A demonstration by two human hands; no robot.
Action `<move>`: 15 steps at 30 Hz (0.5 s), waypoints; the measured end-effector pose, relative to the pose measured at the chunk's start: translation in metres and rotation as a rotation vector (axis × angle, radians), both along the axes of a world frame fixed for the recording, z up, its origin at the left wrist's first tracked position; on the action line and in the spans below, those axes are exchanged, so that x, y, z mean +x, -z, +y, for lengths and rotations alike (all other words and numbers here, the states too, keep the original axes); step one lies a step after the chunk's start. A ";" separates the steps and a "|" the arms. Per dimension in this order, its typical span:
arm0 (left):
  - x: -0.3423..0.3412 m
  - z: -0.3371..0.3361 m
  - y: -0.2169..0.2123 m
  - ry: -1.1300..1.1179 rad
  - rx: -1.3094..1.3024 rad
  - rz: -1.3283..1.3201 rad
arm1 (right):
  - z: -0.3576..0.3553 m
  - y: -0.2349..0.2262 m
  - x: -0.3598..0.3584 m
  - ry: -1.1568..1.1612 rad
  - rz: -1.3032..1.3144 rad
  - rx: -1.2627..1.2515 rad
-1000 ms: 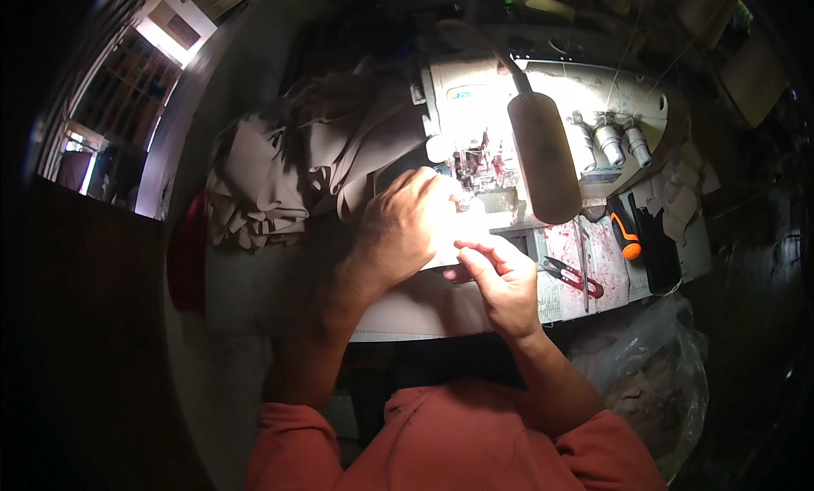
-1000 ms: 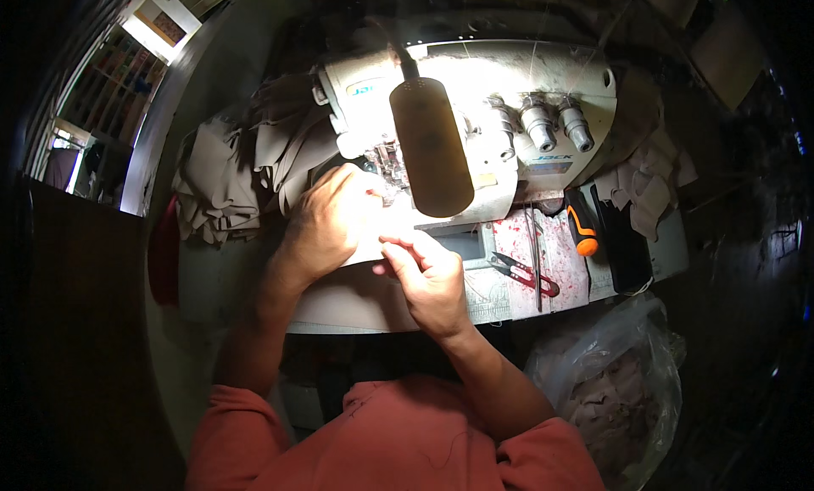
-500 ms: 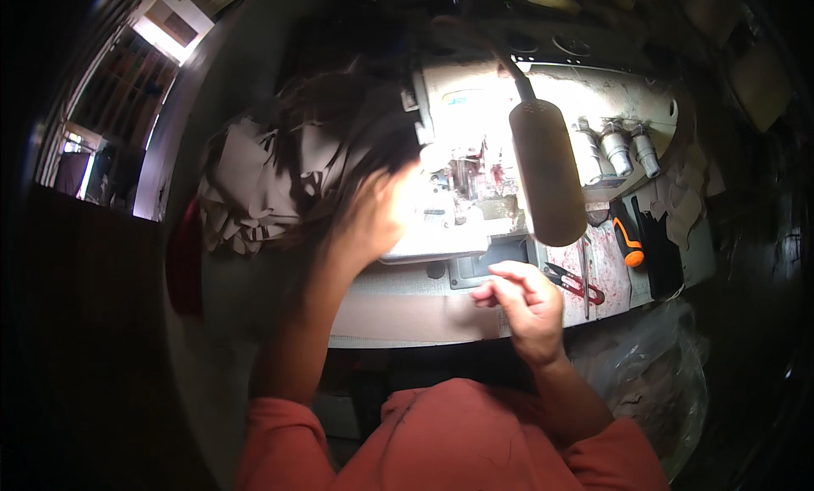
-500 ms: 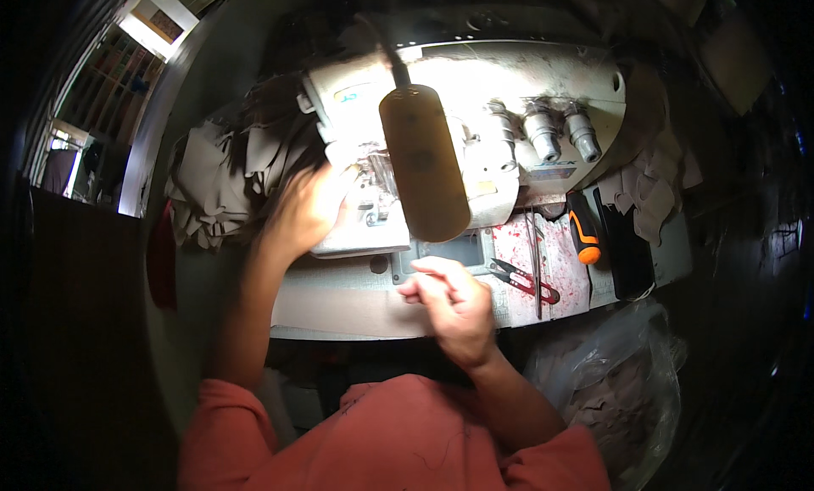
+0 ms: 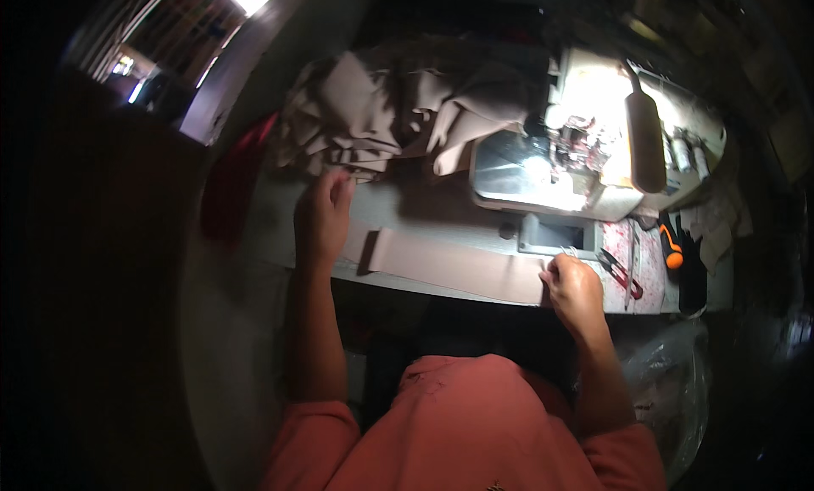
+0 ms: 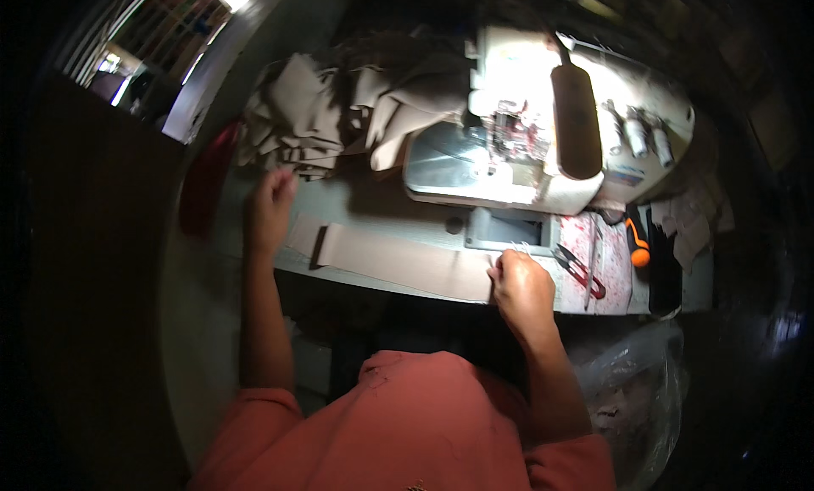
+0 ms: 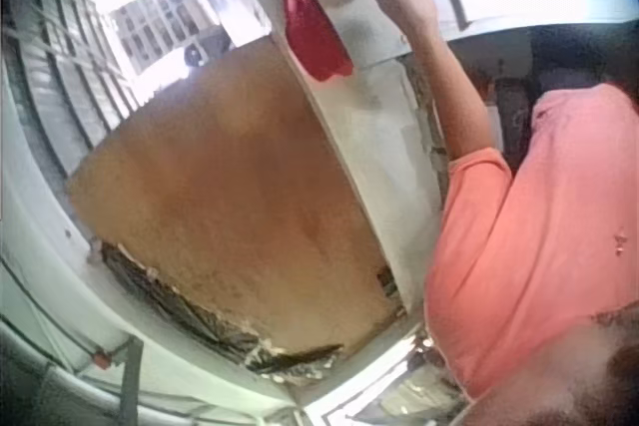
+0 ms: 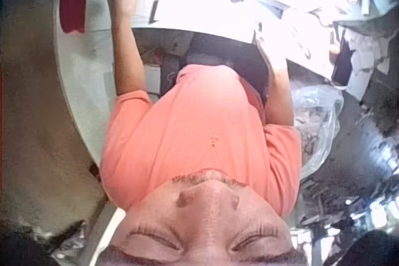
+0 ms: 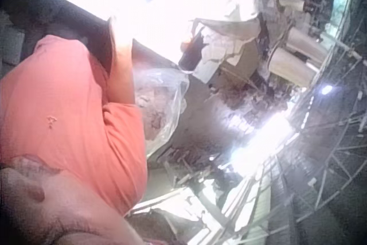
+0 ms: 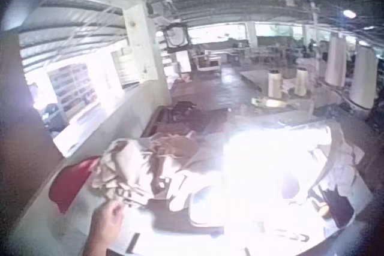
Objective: The person repeatedly folds small rectangular pieces of light-colored fabric by hand at a sewing machine table. They pick up each piece, fold it in half, and place it on a growing stack. The person also gathers a larger pile of similar fabric pieces and places them into a clear plastic bag.
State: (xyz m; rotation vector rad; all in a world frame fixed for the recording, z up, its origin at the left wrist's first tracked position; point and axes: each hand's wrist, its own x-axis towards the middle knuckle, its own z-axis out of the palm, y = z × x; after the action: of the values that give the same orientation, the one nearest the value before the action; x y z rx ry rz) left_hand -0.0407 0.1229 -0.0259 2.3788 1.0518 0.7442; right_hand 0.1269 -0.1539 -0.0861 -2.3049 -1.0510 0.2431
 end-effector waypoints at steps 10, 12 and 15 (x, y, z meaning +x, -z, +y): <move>-0.078 0.017 0.087 -0.193 -0.226 0.201 | -0.022 -0.019 -0.010 0.232 0.918 0.603; -0.081 0.020 0.079 -0.176 -0.388 -0.050 | -0.022 -0.017 -0.008 0.253 0.993 0.613; -0.079 0.014 0.059 -0.154 -0.520 -0.456 | -0.024 -0.007 -0.008 0.261 1.031 0.532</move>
State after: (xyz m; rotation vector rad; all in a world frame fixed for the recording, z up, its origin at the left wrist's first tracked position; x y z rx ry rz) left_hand -0.1193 0.1369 -0.0850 1.6089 1.0727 0.8840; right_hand 0.1184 -0.1782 -0.0787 -1.4638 -0.2275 0.8157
